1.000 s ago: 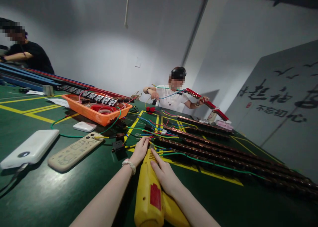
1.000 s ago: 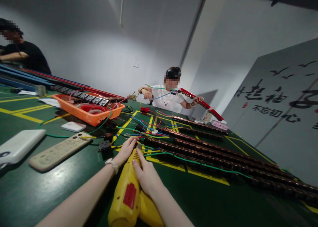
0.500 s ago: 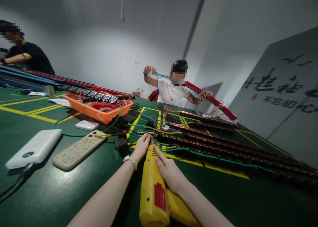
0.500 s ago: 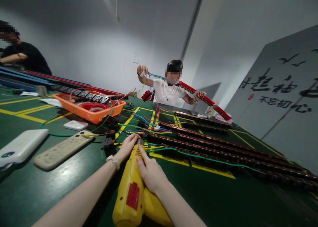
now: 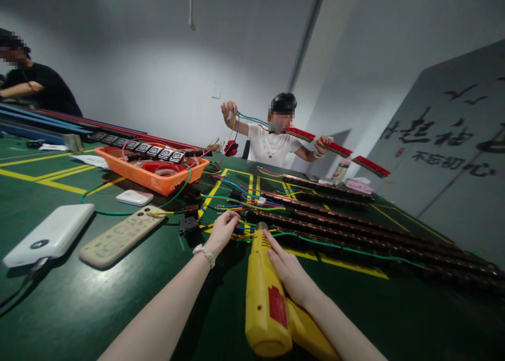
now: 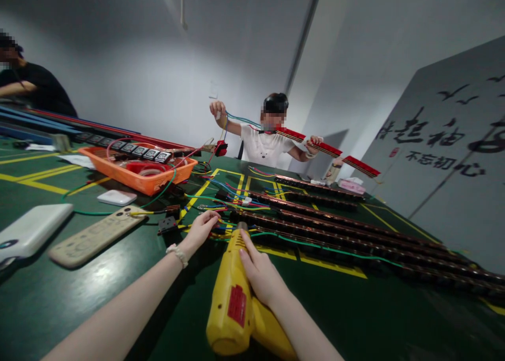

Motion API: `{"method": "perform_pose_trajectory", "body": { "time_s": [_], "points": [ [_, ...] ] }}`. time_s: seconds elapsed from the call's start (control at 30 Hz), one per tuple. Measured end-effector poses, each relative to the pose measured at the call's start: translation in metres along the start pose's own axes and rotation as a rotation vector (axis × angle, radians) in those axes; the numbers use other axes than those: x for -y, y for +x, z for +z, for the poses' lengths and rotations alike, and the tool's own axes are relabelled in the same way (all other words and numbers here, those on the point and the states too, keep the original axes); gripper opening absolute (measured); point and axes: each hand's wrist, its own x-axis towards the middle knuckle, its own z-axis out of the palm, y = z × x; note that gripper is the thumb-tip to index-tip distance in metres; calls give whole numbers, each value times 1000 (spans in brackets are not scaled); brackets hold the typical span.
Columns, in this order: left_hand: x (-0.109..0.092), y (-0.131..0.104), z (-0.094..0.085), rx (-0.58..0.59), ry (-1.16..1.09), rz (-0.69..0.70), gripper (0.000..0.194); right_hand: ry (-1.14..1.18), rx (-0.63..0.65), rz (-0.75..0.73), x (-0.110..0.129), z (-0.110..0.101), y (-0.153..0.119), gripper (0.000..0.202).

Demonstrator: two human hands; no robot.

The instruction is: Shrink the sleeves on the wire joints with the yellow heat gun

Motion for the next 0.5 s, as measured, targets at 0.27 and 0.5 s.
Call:
{"method": "perform_pose_trajectory", "body": {
  "time_s": [0.27, 0.5],
  "points": [
    [-2, -1, 0, 0, -44, -6, 22, -52, -66, 68, -7, -14, -12, 58],
    [-6, -1, 1, -58, -115, -53, 25, -66, -8, 131, -3, -16, -12, 60]
  ]
}}
